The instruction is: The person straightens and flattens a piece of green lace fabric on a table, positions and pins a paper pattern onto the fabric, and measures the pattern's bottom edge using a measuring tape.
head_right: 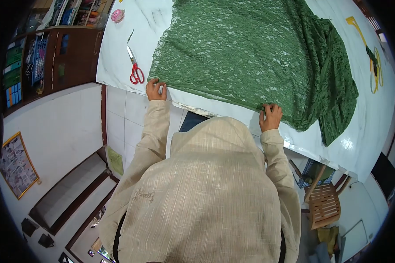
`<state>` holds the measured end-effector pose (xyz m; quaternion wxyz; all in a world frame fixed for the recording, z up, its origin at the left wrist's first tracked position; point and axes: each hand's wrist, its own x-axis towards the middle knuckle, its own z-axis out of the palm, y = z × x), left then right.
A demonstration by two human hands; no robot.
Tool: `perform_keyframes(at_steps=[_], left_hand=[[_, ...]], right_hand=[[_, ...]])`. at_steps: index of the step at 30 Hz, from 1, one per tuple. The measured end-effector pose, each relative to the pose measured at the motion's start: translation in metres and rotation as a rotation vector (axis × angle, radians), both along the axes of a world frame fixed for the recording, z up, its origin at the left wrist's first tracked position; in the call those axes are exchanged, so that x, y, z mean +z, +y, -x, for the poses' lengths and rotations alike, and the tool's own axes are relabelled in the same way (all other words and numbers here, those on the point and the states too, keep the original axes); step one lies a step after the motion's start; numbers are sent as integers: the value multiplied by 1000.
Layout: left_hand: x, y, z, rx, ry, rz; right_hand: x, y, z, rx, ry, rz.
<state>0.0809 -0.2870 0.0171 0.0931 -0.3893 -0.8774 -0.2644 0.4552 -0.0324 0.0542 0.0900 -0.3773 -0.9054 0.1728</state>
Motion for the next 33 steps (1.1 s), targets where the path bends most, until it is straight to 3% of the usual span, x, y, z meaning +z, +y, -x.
perform_keyframes(at_steps=[7, 13, 22, 27, 33], left_hand=[[2, 5, 2, -22, 80, -10], [-4, 7, 4, -94, 111, 8], [2, 12, -4, 24, 31, 133], [2, 23, -14, -107, 58, 89], [5, 28, -24, -85, 110, 98]], right_hand=[[-11, -2, -9, -10, 128, -28], [-11, 1, -25, -91, 101, -82], [-6, -4, -47, -157, 55, -74], [-4, -5, -44, -201, 33, -88], [-11, 3, -41, -240, 71, -74]])
